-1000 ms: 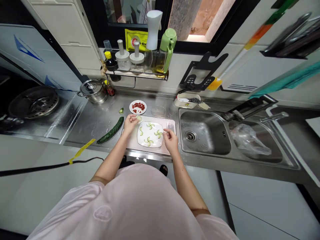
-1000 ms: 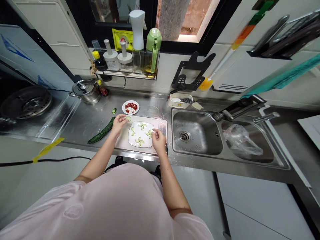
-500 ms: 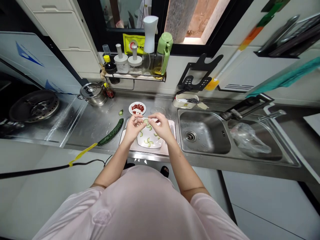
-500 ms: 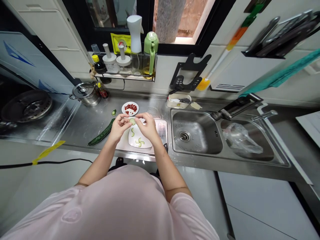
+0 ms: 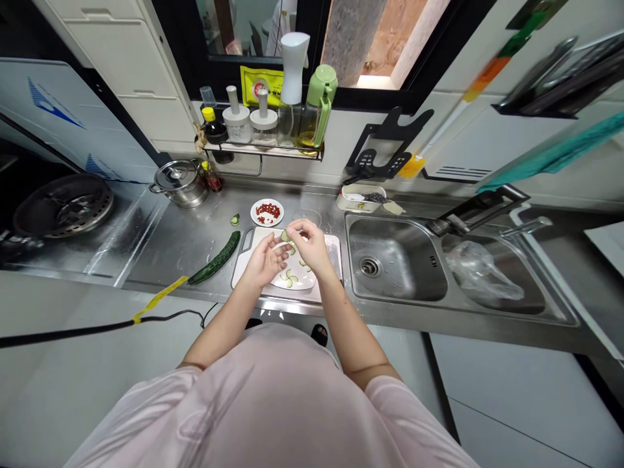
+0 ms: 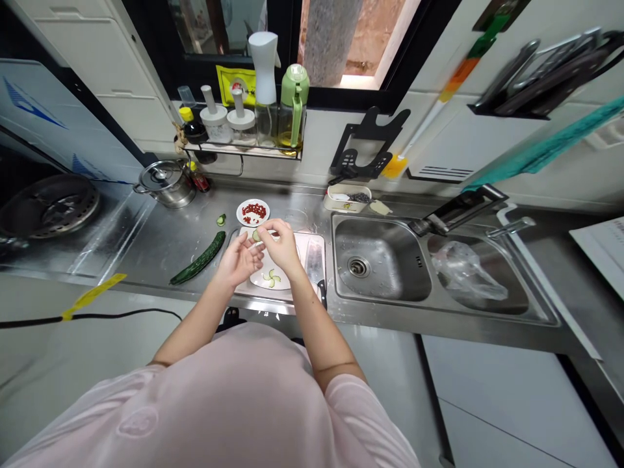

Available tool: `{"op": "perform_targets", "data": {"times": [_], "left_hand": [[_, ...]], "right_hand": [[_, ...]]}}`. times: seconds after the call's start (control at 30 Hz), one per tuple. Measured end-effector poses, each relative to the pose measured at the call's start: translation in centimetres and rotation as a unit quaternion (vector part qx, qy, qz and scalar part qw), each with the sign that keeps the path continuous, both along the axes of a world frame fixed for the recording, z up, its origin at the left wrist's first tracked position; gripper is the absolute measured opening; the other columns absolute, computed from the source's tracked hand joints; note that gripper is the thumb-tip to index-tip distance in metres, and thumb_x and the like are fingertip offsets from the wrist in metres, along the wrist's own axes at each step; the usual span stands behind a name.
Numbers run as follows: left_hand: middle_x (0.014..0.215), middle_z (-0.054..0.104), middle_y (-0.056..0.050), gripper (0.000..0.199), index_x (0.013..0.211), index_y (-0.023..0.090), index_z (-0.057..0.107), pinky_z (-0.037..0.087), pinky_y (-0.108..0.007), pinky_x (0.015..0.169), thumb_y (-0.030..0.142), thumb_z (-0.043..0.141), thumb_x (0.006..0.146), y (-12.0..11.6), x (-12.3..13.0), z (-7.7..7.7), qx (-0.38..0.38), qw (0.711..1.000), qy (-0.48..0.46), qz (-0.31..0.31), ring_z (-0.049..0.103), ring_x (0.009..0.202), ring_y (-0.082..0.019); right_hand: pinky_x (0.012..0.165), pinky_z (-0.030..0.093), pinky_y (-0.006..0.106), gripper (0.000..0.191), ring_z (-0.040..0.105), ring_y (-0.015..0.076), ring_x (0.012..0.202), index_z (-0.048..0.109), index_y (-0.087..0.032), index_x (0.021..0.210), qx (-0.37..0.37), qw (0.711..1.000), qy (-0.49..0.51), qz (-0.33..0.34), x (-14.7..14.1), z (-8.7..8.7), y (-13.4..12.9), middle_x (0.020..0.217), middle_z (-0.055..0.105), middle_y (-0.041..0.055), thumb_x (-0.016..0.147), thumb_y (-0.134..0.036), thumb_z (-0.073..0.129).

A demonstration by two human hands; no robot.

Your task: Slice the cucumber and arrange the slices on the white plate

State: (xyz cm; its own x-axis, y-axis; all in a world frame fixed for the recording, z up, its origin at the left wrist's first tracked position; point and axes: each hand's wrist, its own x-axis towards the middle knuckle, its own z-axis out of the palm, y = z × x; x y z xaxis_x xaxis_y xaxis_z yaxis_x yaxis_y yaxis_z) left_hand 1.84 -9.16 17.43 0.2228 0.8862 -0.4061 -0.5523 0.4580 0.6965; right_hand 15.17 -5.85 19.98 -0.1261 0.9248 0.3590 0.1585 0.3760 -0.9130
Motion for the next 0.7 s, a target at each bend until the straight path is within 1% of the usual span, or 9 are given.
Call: {"op": "perform_targets", "data": {"times": [0.07, 0.1, 0.2, 0.3, 0.53, 0.7], "left_hand": [[0.074, 0.063, -0.005, 0.044, 0.087, 0.018, 0.06, 0.041, -0.025, 0.049, 0.061, 0.049, 0.08, -0.2, 0.4, -0.1, -0.054, 0.993, -0.068, -0.077, 0.056, 0.058, -0.013], [0.071, 0.062, -0.006, 0.046, 0.084, 0.017, 0.059, 0.04, -0.025, 0.048, 0.062, 0.048, 0.08, -0.3, 0.6, 0.0, -0.07, 0.988, -0.095, -0.104, 0.055, 0.056, -0.013], [0.064, 0.057, -0.005, 0.05, 0.078, 0.016, 0.058, 0.036, -0.024, 0.046, 0.065, 0.046, 0.079, -0.5, 1.0, 0.4, -0.088, 0.975, -0.141, -0.144, 0.052, 0.053, -0.014], [0.061, 0.054, -0.004, 0.052, 0.074, 0.017, 0.057, 0.035, -0.025, 0.045, 0.067, 0.044, 0.079, -0.6, 1.2, 0.9, -0.081, 0.976, -0.142, -0.147, 0.049, 0.05, -0.014], [0.061, 0.053, -0.002, 0.046, 0.072, 0.018, 0.055, 0.036, -0.024, 0.045, 0.062, 0.048, 0.08, -0.3, 0.7, 1.4, -0.086, 0.973, -0.165, -0.138, 0.048, 0.05, -0.012], [0.063, 0.054, -0.001, 0.035, 0.073, 0.017, 0.055, 0.038, -0.024, 0.047, 0.049, 0.051, 0.084, -0.3, 0.2, 1.7, -0.087, 0.96, -0.226, -0.139, 0.051, 0.052, -0.012]], "right_hand": [[0.077, 0.043, 0.03, 0.023, 0.057, 0.0171, 0.089, 0.061, -0.02, 0.07, -0.004, 1.0, 0.006, 0.002, -0.1, 0.0, 0.0, 0.084, 0.064, 0.0027, 0.084, -0.038, 0.057], [0.077, 0.043, 0.031, 0.023, 0.057, 0.0171, 0.089, 0.06, -0.02, 0.07, -0.005, 1.0, 0.008, 0.004, -0.1, 0.0, 0.0, 0.085, 0.064, 0.0027, 0.084, -0.038, 0.057], [0.077, 0.044, 0.03, 0.022, 0.057, 0.0171, 0.089, 0.061, -0.02, 0.071, -0.01, 1.0, 0.014, 0.01, -0.1, -0.1, -0.1, 0.086, 0.064, 0.0026, 0.083, -0.039, 0.058], [0.077, 0.045, 0.03, 0.022, 0.057, 0.0169, 0.09, 0.061, -0.02, 0.072, -0.021, 0.999, 0.02, 0.019, 0.0, -0.2, -0.2, 0.086, 0.064, 0.0026, 0.083, -0.039, 0.058], [0.076, 0.045, 0.029, 0.024, 0.057, 0.0168, 0.09, 0.062, -0.019, 0.073, -0.024, 0.998, 0.031, 0.048, 0.2, -0.3, -0.3, 0.087, 0.064, 0.0032, 0.083, -0.041, 0.06], [0.076, 0.046, 0.03, 0.026, 0.057, 0.017, 0.089, 0.063, -0.02, 0.072, -0.028, 0.997, 0.037, 0.065, 0.1, -0.2, -0.4, 0.089, 0.063, 0.0034, 0.082, -0.044, 0.061]]}}
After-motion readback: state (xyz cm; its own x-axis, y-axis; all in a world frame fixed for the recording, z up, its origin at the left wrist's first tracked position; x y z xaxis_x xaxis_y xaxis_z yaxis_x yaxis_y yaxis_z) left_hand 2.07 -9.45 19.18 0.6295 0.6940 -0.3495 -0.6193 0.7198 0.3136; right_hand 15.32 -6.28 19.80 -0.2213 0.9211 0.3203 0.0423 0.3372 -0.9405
